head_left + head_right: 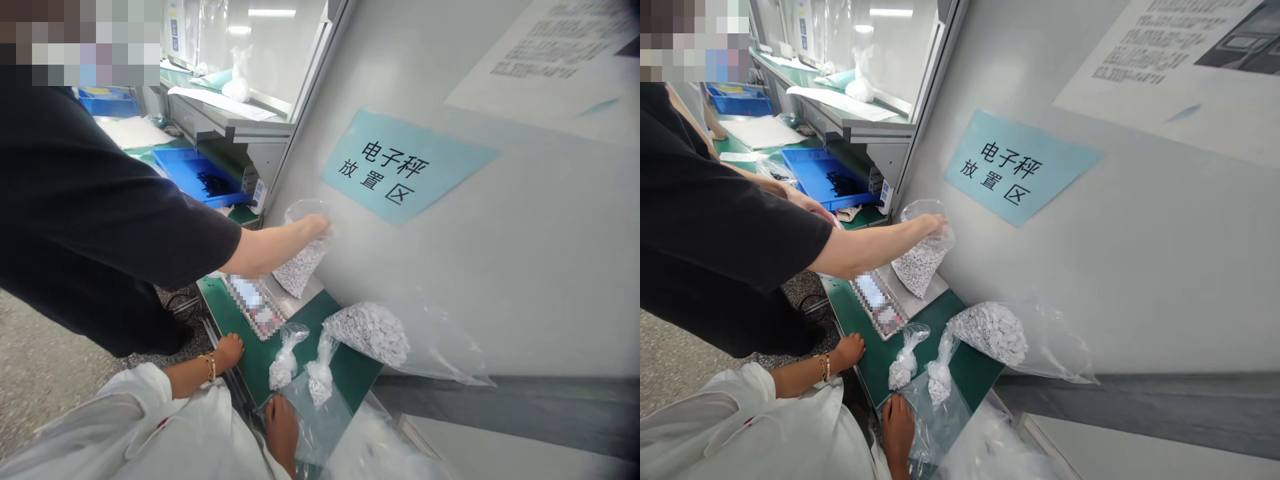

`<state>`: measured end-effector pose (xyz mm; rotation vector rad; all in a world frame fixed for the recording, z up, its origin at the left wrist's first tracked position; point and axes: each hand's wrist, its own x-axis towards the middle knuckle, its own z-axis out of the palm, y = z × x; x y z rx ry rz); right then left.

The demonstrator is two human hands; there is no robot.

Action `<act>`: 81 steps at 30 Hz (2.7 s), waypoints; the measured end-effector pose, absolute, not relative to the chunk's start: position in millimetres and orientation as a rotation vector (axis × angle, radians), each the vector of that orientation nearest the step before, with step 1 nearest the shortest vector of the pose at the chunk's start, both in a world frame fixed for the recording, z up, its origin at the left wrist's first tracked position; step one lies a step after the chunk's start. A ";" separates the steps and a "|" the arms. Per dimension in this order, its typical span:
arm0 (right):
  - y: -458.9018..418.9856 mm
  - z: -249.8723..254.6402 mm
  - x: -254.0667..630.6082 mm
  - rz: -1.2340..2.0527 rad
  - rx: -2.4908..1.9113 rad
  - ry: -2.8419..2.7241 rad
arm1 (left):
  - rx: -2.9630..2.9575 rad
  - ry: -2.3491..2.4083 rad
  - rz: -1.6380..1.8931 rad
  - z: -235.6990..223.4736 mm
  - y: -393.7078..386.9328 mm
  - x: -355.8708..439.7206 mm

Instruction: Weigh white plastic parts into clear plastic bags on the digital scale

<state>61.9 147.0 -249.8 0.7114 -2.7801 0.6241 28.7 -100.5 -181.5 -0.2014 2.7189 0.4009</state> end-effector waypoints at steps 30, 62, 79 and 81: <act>144.8 -247.6 62.6 0.596 0.733 -2.780 | -0.137 2.709 0.302 -176.2 -103.3 27.5; 144.6 -246.8 62.6 0.536 0.742 -2.776 | -0.207 2.684 0.373 -167.1 -99.1 31.8; 146.4 -249.9 62.2 0.510 0.773 -2.771 | -0.281 2.625 0.502 -162.9 -102.3 29.2; 146.7 -250.6 62.2 0.515 0.766 -2.776 | -0.325 2.631 0.594 -161.8 -99.5 31.6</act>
